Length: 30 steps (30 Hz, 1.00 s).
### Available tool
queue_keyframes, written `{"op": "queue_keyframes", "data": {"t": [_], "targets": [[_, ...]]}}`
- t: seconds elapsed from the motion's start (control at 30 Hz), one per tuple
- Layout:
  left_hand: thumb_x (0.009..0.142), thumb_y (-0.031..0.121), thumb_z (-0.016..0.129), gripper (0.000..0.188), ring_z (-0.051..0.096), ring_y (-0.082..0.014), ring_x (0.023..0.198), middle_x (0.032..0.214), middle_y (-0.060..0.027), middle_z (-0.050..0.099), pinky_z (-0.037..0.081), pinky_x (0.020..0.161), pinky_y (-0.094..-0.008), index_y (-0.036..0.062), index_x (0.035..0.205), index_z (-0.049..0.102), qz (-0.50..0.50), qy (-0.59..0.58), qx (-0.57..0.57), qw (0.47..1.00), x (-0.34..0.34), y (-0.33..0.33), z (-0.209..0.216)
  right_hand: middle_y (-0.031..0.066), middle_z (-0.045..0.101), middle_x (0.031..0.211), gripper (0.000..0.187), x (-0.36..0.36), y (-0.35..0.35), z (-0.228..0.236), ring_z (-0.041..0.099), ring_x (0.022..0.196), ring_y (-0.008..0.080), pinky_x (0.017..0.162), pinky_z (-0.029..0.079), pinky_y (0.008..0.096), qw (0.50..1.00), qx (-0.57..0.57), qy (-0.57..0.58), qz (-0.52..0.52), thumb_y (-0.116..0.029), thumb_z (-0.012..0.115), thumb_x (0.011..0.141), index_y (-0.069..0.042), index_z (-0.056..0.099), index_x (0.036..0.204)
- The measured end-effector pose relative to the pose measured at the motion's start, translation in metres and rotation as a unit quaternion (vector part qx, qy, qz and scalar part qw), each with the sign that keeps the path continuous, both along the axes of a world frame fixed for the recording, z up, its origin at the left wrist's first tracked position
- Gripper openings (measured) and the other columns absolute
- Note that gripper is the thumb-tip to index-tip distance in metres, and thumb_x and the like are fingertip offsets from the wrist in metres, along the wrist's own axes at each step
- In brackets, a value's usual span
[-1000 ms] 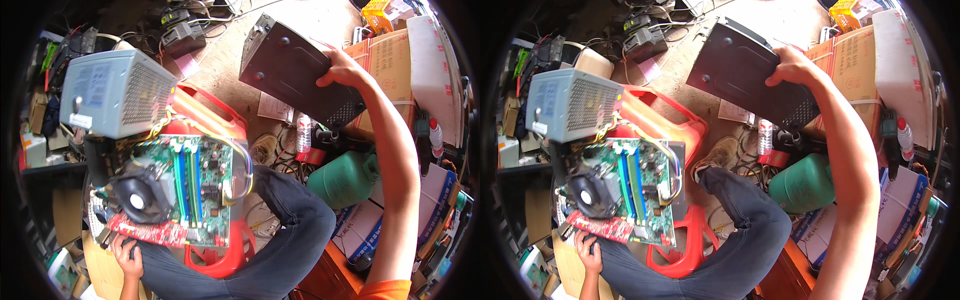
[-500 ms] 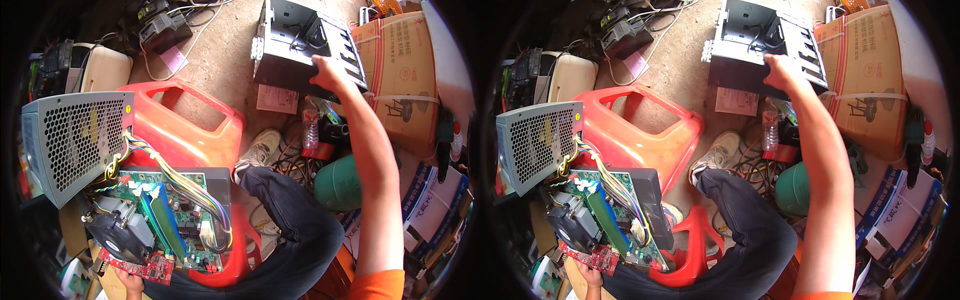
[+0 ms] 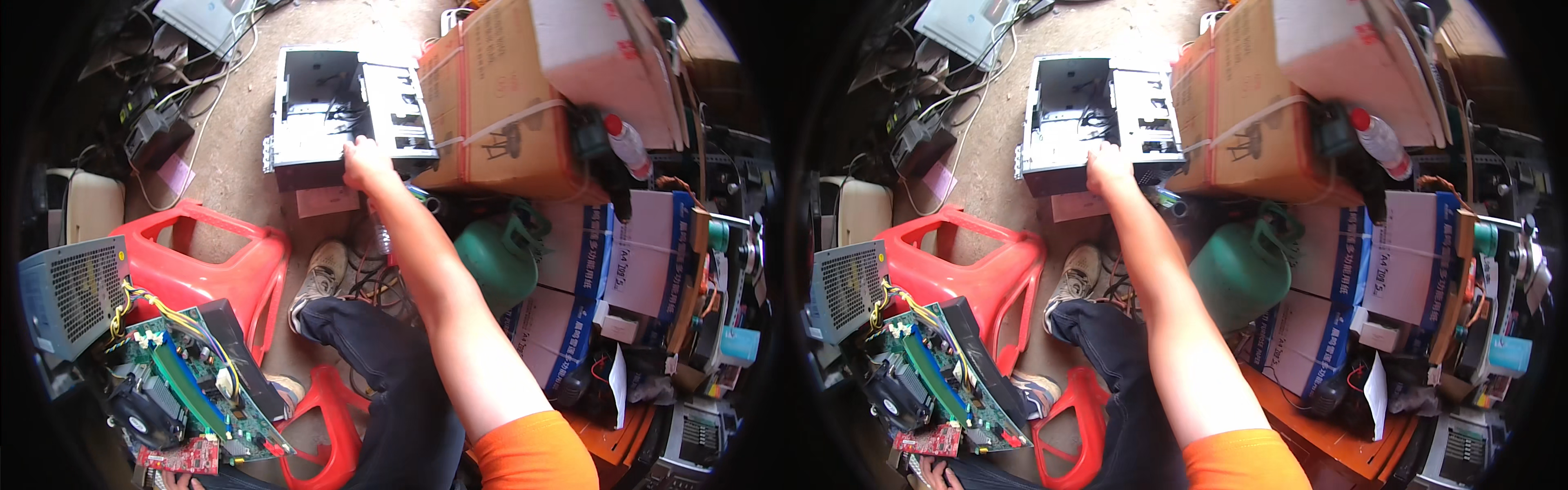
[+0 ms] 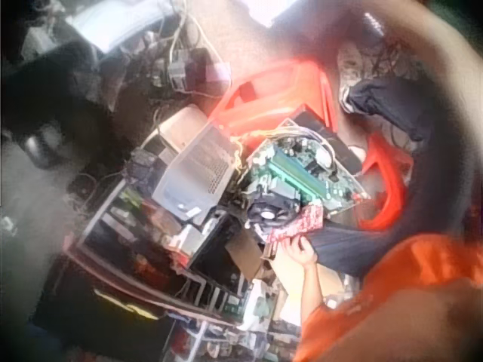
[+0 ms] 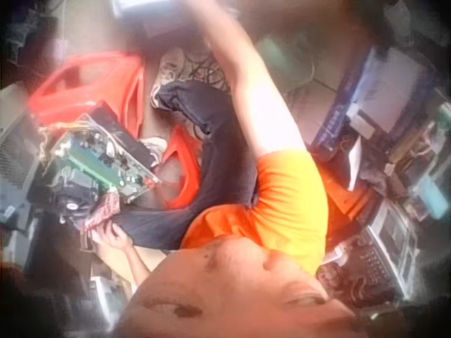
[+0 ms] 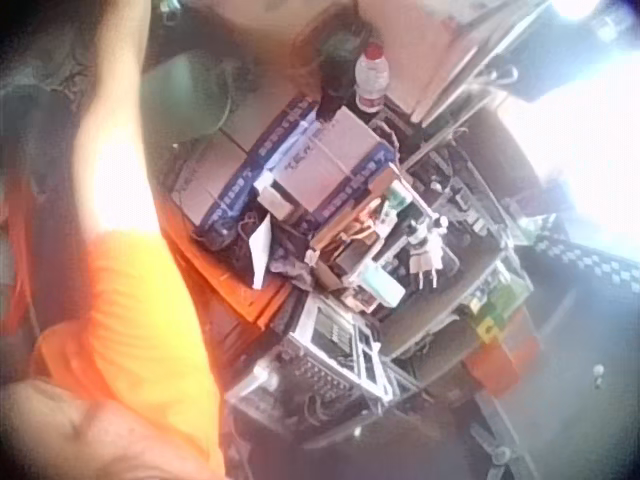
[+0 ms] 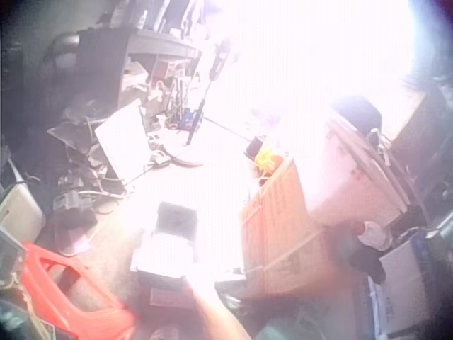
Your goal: The person assembles a desktop computer by connecting various cables to the motherboard and placing it into the computer case. They handle the motherboard, power supply, and case, using a screwdriver to secure components.
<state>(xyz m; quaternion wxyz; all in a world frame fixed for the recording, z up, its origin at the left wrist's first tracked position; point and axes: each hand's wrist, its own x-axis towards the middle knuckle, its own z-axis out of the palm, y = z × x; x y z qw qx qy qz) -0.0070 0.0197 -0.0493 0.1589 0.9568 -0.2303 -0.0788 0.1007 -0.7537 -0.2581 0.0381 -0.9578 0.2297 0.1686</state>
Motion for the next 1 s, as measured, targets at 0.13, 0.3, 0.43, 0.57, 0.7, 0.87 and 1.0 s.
{"op": "queue_keyframes", "data": {"t": [0.13, 0.3, 0.43, 0.57, 0.7, 0.87, 1.0], "targets": [[0.105, 0.026, 0.064, 0.027, 0.062, -0.0425, 0.119, 0.121, -0.0198, 0.070, 0.045, 0.110, -0.0578, 0.0012, 0.107, 0.074, -0.064, -0.025, -0.019, 0.997, 0.013, -0.008, 0.014, 0.0241, 0.062, 0.131, 0.061, -0.029, 0.024, 0.057, 0.064, 0.120, 0.0416, 0.104, 0.054, 0.0477, 0.996, 0.091, 0.007, -0.016, -0.029, 0.083, 0.084, -0.007, 0.061, 0.137], [0.100, 0.014, 0.068, 0.015, 0.065, -0.0429, 0.108, 0.116, -0.0216, 0.069, 0.052, 0.098, -0.0557, 0.0022, 0.107, 0.074, -0.097, -0.069, -0.044, 0.992, 0.014, -0.012, 0.014, 0.0211, 0.061, 0.133, 0.054, -0.147, 0.095, 0.148, 0.062, 0.123, 0.0423, 0.104, 0.054, 0.0489, 0.963, 0.206, -0.173, -0.024, -0.029, 0.080, 0.090, -0.007, 0.062, 0.135], [0.097, 0.012, 0.071, 0.012, 0.067, -0.0412, 0.109, 0.117, -0.0206, 0.070, 0.054, 0.097, -0.0538, 0.0033, 0.105, 0.075, -0.087, -0.134, -0.102, 0.982, 0.007, -0.009, 0.008, 0.0200, 0.066, 0.126, 0.039, -0.269, 0.175, 0.208, 0.066, 0.115, 0.0405, 0.102, 0.054, 0.0462, 0.923, 0.287, -0.249, -0.055, -0.029, 0.076, 0.095, -0.004, 0.068, 0.123], [0.097, 0.019, 0.070, 0.015, 0.069, -0.0389, 0.107, 0.112, -0.0166, 0.076, 0.054, 0.096, -0.0509, 0.0058, 0.099, 0.077, -0.083, -0.139, -0.121, 0.979, 0.003, -0.006, 0.004, 0.0148, 0.062, 0.146, 0.051, -0.346, 0.253, 0.230, 0.054, 0.139, 0.0383, 0.115, 0.042, 0.0493, 0.944, 0.098, -0.297, -0.107, -0.039, 0.072, 0.097, -0.009, 0.067, 0.137], [0.099, 0.029, 0.066, 0.024, 0.071, -0.0367, 0.107, 0.112, -0.0141, 0.076, 0.054, 0.095, -0.0499, 0.0093, 0.100, 0.078, -0.120, -0.185, -0.054, 0.974, -0.002, -0.010, -0.006, 0.0171, 0.037, 0.169, 0.064, -0.378, 0.311, 0.234, 0.032, 0.156, 0.0429, 0.120, 0.031, 0.0638, 0.962, 0.044, -0.219, -0.156, -0.044, 0.070, 0.096, -0.019, 0.056, 0.153], [0.101, 0.052, 0.056, 0.041, 0.061, -0.0315, 0.131, 0.135, -0.0042, 0.071, 0.046, 0.106, -0.0602, 0.0236, 0.123, 0.077, -0.191, -0.153, 0.180, 0.953, 0.002, -0.021, -0.011, 0.0152, 0.021, 0.176, 0.065, -0.407, 0.369, 0.259, 0.020, 0.161, 0.0455, 0.121, 0.026, 0.0723, 0.980, 0.050, -0.143, -0.130, -0.042, 0.070, 0.096, -0.020, 0.054, 0.156], [0.092, 0.045, 0.068, 0.041, 0.065, -0.0382, 0.123, 0.124, -0.0190, 0.074, 0.039, 0.111, -0.0637, 0.0091, 0.110, 0.078, -0.235, 0.091, 0.147, 0.957, 0.036, -0.044, -0.024, 0.0113, 0.026, 0.175, 0.059, -0.430, 0.389, 0.280, 0.023, 0.161, 0.0388, 0.122, 0.030, 0.0673, 0.977, 0.092, -0.147, -0.123, -0.038, 0.070, 0.097, -0.018, 0.059, 0.151]]}}
